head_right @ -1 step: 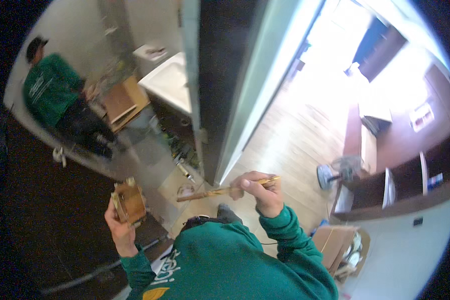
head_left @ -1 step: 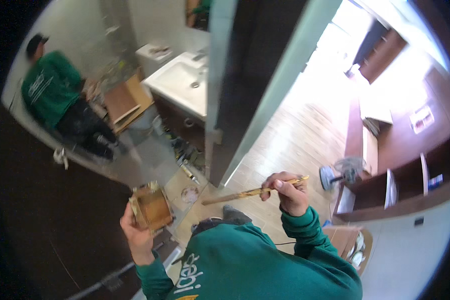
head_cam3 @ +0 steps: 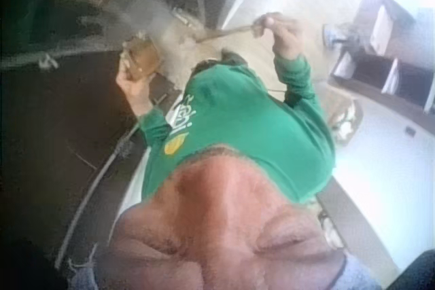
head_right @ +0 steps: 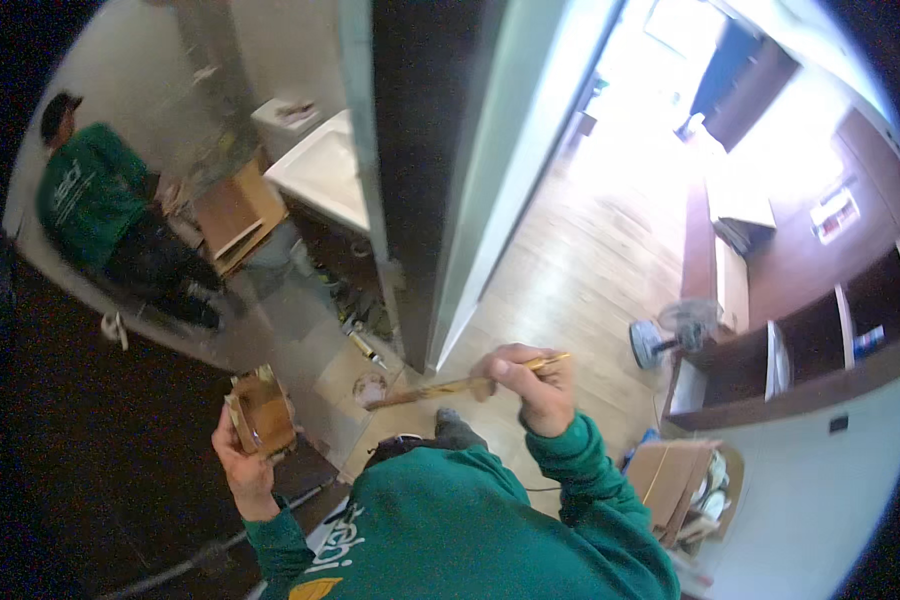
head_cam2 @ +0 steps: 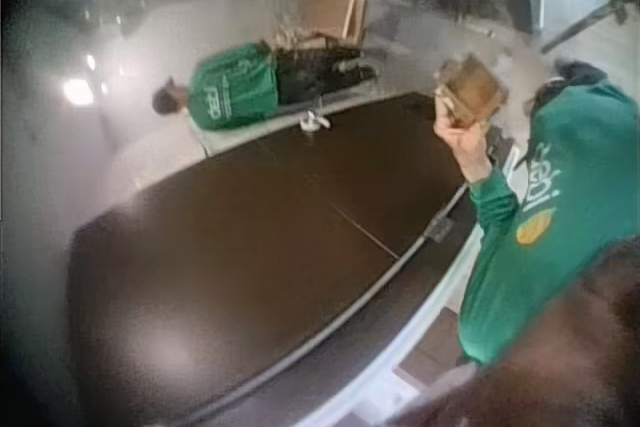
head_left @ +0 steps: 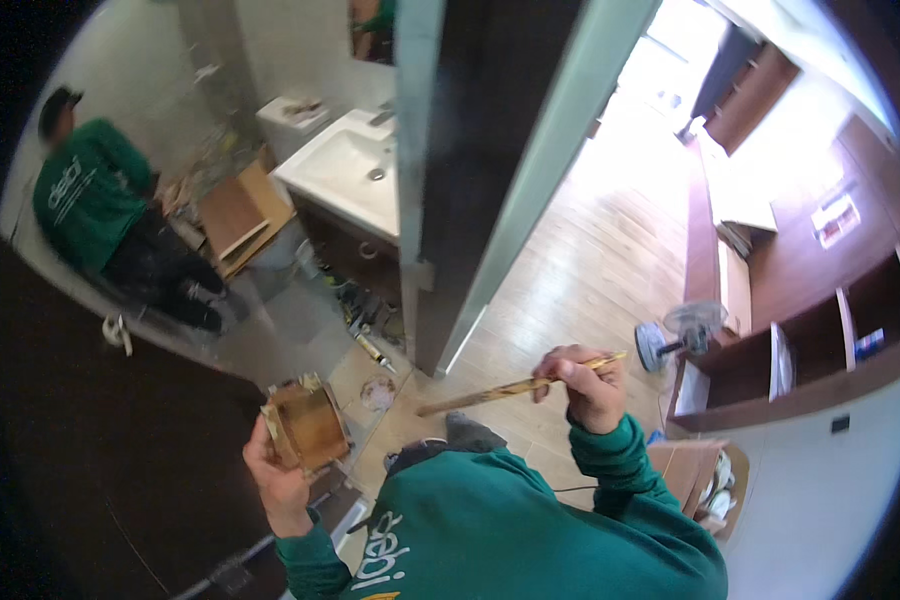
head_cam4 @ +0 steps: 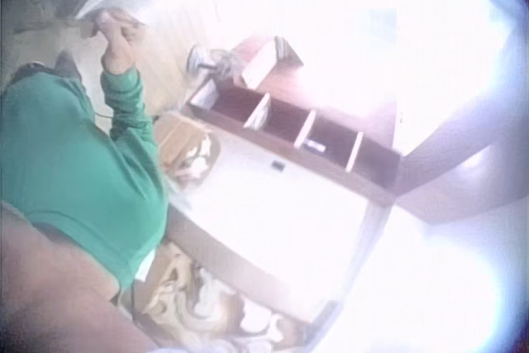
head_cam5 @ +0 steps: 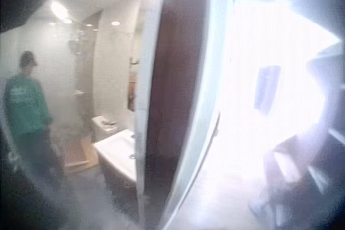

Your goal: The person sits on the floor and uses a paintbrush to apply brown paint to a small wooden block. They repeatedly dip the brush into a paint container and apply paint to the block's surfaces.

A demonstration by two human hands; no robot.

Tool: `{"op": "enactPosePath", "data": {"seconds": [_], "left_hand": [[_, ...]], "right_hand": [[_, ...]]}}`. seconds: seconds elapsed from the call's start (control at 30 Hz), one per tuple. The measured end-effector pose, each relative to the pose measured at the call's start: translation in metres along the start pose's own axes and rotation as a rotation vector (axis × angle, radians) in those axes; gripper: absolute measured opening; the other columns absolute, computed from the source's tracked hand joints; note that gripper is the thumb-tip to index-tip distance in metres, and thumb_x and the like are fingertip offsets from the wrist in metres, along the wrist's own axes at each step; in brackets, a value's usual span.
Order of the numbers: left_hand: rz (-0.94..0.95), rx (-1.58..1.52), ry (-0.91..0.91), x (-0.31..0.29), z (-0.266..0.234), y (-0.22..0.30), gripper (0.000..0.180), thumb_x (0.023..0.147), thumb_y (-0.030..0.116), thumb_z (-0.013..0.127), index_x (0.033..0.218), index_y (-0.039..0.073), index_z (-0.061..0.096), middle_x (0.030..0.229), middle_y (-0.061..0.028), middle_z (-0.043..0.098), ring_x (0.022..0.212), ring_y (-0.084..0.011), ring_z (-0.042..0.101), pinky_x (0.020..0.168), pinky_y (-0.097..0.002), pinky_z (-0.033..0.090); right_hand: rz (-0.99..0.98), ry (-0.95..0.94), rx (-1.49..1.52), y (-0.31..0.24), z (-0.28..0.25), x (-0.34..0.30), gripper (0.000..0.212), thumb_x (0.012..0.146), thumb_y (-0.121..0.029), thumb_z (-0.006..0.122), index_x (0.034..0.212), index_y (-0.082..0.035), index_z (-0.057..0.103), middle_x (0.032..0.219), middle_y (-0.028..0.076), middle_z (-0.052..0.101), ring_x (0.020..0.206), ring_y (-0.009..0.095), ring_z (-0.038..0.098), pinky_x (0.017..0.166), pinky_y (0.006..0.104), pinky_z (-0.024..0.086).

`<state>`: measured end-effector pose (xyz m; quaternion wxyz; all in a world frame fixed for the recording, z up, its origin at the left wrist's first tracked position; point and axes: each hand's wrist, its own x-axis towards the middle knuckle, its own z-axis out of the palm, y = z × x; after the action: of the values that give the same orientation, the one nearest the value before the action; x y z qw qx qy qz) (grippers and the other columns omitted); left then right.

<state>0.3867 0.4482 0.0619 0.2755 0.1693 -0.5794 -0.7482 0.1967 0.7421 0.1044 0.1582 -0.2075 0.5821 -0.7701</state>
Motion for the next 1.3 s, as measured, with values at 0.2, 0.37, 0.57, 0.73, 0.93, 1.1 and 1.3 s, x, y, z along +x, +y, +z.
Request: {"op": "enactPosePath", "data": {"seconds": [0.2,0.37,0.57,0.73,0.93,1.1,1.3], "left_hand": [[-0.106,-0.008,-0.341,0.008,0.049,-0.018,0.067,0.059,0.005,0.074,0.123,-0.006,0.057,0.111,-0.0096,0.067,0.101,-0.0175,0.065,0.093,-0.0337,0.05],[-0.312,-0.023,-0.694,0.031,0.152,-0.042,0.081,0.064,-0.007,0.068,0.14,-0.008,0.04,0.126,-0.0104,0.058,0.114,-0.0178,0.057,0.1,-0.0327,0.044],[-0.335,-0.142,-0.834,0.051,0.329,-0.1,0.084,0.065,-0.007,0.069,0.143,-0.008,0.037,0.131,-0.0103,0.055,0.118,-0.0178,0.054,0.102,-0.0325,0.042],[-0.165,-0.154,-1.013,0.056,0.486,-0.127,0.079,0.072,-0.006,0.075,0.142,-0.006,0.038,0.132,-0.0104,0.054,0.119,-0.017,0.052,0.104,-0.0341,0.042],[-0.265,-0.208,-1.181,0.05,0.618,-0.138,0.08,0.071,-0.009,0.076,0.141,-0.007,0.038,0.129,-0.0096,0.055,0.121,-0.0158,0.051,0.106,-0.0327,0.04],[-0.223,-0.21,-1.278,0.053,0.701,-0.158,0.083,0.068,-0.008,0.077,0.141,-0.008,0.038,0.132,-0.0092,0.054,0.121,-0.0166,0.051,0.106,-0.0323,0.039],[-0.011,-0.2,-1.36,0.091,0.785,-0.198,0.083,0.068,0.002,0.081,0.139,-0.007,0.042,0.123,-0.0057,0.055,0.11,-0.0131,0.05,0.095,-0.0287,0.041]], "right_hand": [[-0.222,0.37,-0.47,-0.033,-0.072,-0.043,0.031,0.094,-0.02,0.055,0.088,0.007,0.068,0.095,0.015,0.066,0.075,0.02,0.063,0.069,0.0317,0.052],[-0.087,0.474,-0.245,-0.015,-0.156,-0.034,0.031,0.099,-0.021,0.05,0.104,0.006,0.066,0.103,0.015,0.065,0.079,0.019,0.062,0.074,0.0299,0.05],[0.0,0.343,-0.2,-0.009,-0.266,-0.012,0.029,0.098,-0.021,0.053,0.109,0.002,0.066,0.082,0.007,0.069,0.058,0.009,0.055,0.051,0.0209,0.041],[-0.031,0.24,0.18,-0.038,-0.356,0.002,0.035,0.096,-0.018,0.055,0.124,0.002,0.06,0.078,0.01,0.067,0.053,0.01,0.052,0.049,0.0218,0.041],[-0.249,0.059,0.378,-0.07,-0.451,-0.006,0.078,0.077,-0.01,0.067,0.146,0.002,0.034,0.092,0.013,0.066,0.059,0.015,0.056,0.051,0.0251,0.045],[-0.278,0.275,0.102,-0.09,-0.51,-0.009,0.098,0.065,-0.003,0.08,0.148,0.003,0.027,0.124,0.02,0.058,0.1,0.023,0.063,0.071,0.028,0.054],[-0.37,0.355,0.135,-0.094,-0.578,0.027,0.098,0.063,-0.008,0.086,0.144,0.005,0.033,0.135,0.02,0.051,0.12,0.028,0.055,0.101,0.0388,0.046]]}}
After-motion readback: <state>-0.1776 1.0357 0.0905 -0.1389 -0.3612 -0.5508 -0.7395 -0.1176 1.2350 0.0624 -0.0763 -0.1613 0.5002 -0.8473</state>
